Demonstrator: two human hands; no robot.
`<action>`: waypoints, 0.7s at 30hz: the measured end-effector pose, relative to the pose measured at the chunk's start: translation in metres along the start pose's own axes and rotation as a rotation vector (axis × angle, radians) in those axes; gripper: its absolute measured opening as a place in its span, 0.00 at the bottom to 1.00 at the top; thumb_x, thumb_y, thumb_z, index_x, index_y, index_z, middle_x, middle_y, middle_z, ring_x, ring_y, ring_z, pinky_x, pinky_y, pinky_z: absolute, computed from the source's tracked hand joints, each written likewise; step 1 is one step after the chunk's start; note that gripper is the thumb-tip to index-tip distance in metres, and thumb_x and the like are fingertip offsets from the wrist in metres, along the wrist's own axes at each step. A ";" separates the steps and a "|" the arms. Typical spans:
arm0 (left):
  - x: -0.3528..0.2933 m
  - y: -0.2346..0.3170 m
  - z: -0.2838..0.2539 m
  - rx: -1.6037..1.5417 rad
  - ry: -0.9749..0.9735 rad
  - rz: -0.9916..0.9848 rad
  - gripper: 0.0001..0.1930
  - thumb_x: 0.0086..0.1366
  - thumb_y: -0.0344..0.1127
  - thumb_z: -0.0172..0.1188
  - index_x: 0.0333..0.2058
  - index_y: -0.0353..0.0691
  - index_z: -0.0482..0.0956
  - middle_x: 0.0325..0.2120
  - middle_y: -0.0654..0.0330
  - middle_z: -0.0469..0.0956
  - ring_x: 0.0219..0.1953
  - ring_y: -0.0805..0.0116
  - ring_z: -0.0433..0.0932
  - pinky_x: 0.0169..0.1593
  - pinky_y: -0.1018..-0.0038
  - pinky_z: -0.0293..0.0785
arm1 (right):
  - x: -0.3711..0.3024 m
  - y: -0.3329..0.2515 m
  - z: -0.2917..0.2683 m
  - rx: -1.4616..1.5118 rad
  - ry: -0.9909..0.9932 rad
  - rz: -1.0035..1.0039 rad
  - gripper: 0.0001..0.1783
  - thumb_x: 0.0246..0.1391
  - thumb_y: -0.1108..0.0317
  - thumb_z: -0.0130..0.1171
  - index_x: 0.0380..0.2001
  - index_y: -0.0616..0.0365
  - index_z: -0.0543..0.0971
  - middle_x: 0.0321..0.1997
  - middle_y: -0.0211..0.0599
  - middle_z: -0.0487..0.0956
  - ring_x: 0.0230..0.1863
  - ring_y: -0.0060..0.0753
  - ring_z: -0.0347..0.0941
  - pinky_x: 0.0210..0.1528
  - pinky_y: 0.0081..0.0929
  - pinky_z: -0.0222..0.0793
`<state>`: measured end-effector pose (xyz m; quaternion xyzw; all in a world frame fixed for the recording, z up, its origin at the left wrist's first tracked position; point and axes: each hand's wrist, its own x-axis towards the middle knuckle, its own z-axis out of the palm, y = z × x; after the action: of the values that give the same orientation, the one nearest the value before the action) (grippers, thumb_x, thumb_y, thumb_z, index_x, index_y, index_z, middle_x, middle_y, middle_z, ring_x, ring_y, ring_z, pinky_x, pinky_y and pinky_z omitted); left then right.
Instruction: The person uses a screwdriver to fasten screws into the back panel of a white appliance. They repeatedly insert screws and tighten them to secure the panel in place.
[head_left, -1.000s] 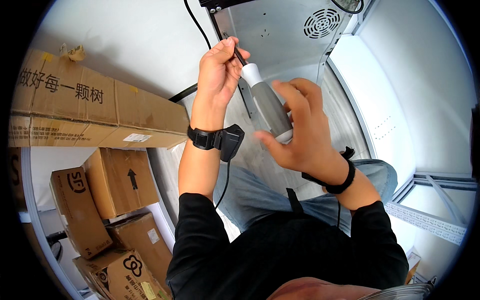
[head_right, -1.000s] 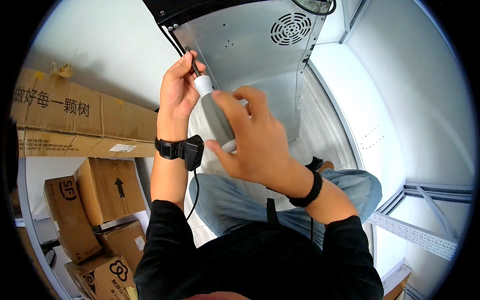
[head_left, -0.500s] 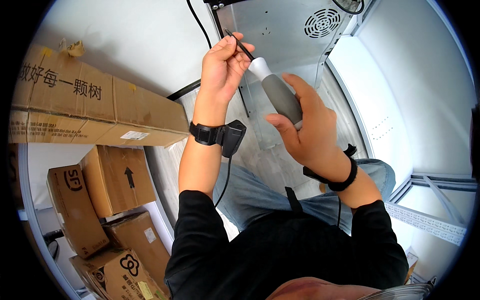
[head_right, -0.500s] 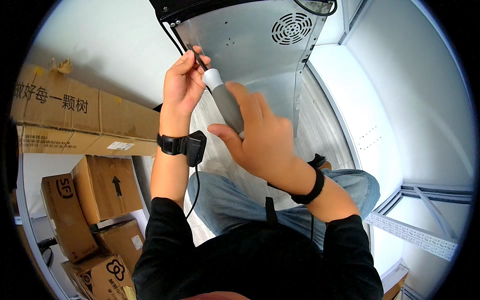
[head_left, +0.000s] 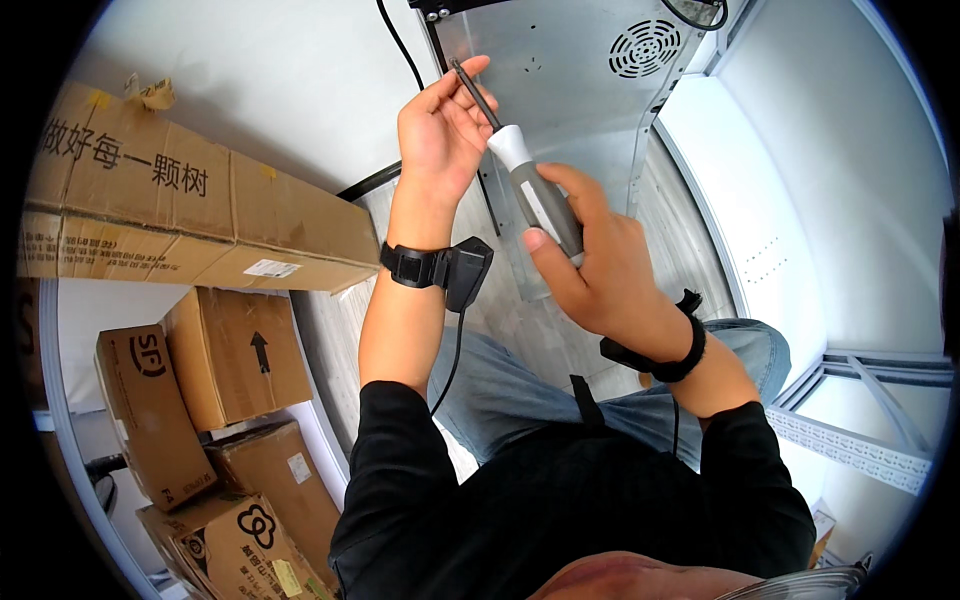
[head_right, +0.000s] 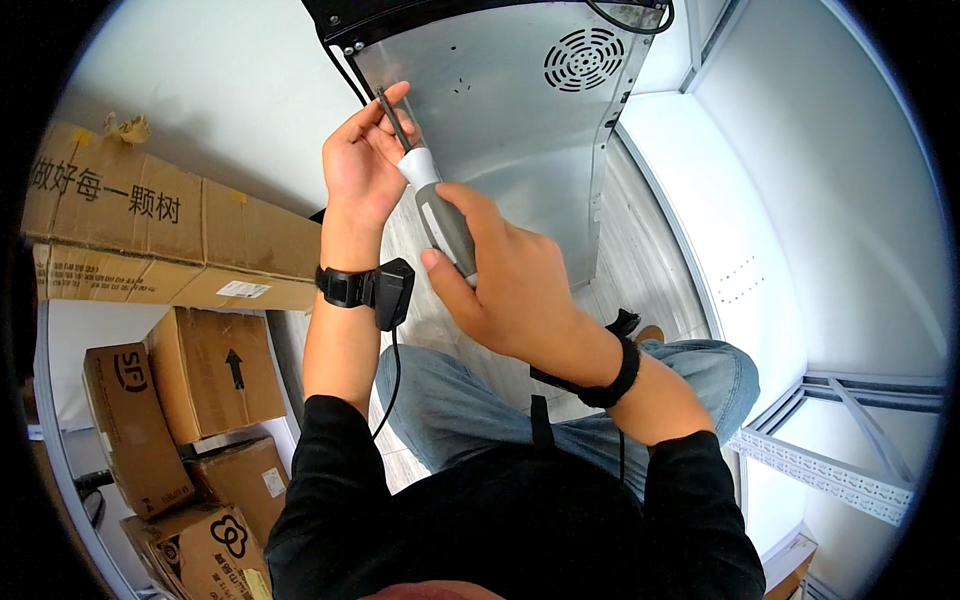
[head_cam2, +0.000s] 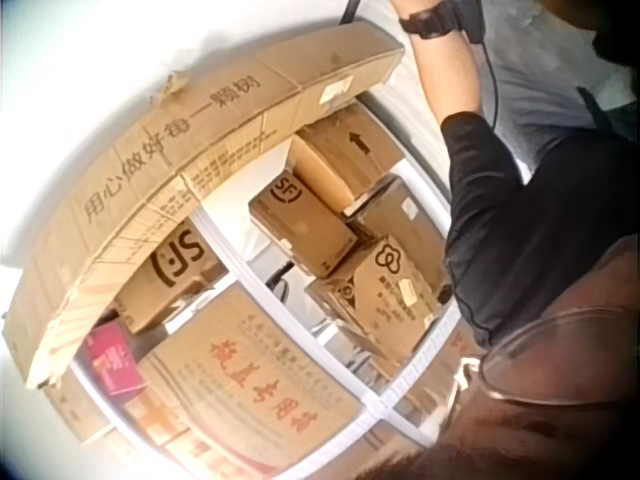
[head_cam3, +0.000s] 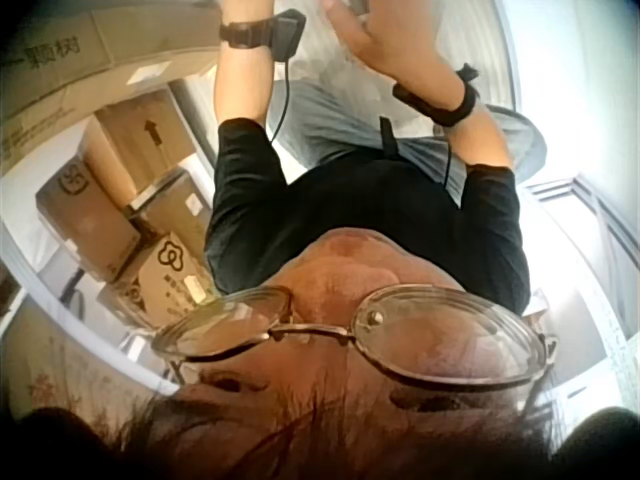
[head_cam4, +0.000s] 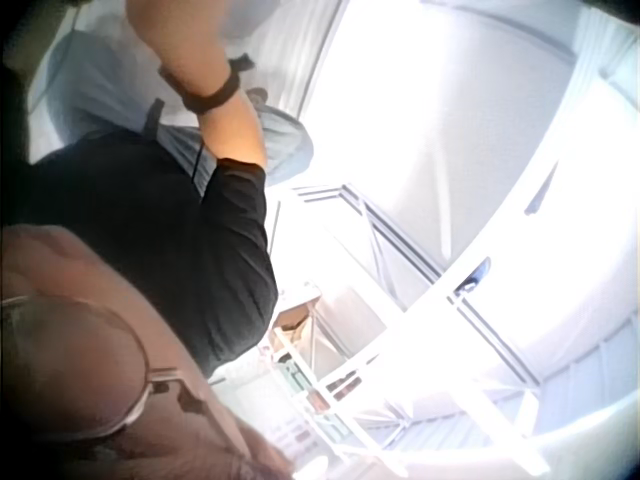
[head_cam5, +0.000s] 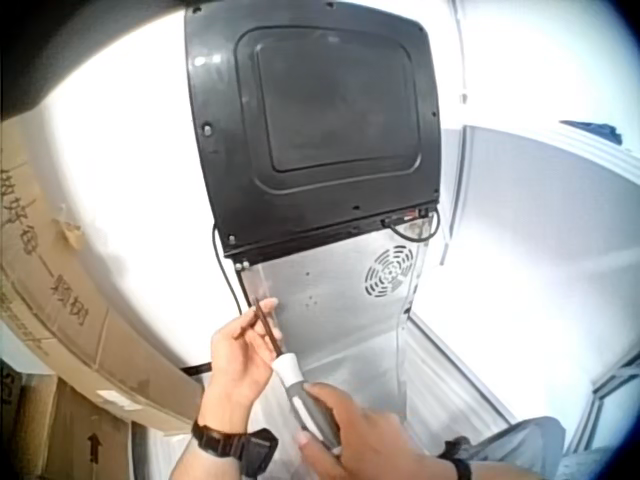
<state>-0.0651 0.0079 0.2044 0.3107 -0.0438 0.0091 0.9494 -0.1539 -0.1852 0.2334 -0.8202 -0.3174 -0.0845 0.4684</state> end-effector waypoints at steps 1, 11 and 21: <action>0.002 0.000 -0.002 -0.001 -0.010 0.003 0.18 0.67 0.35 0.36 0.44 0.30 0.72 0.20 0.56 0.75 0.24 0.67 0.71 0.31 0.74 0.68 | 0.000 -0.001 0.000 0.030 -0.003 0.023 0.25 0.49 0.66 0.57 0.50 0.62 0.65 0.27 0.49 0.77 0.21 0.48 0.74 0.23 0.35 0.68; 0.007 -0.002 0.006 0.063 0.132 -0.001 0.17 0.67 0.38 0.38 0.38 0.35 0.75 0.14 0.59 0.73 0.19 0.68 0.68 0.25 0.72 0.64 | -0.005 0.006 0.003 -0.039 0.048 -0.085 0.25 0.50 0.67 0.57 0.51 0.62 0.64 0.32 0.50 0.77 0.26 0.49 0.75 0.26 0.36 0.70; -0.008 -0.016 0.007 0.068 0.153 0.019 0.16 0.70 0.40 0.37 0.37 0.37 0.73 0.16 0.59 0.73 0.17 0.70 0.68 0.22 0.76 0.63 | -0.015 0.007 -0.019 0.035 -0.047 0.126 0.24 0.51 0.66 0.57 0.52 0.58 0.66 0.29 0.48 0.77 0.25 0.46 0.76 0.26 0.35 0.69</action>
<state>-0.0728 -0.0093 0.2001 0.3408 0.0262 0.0434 0.9388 -0.1586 -0.2100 0.2319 -0.8319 -0.2777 -0.0298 0.4796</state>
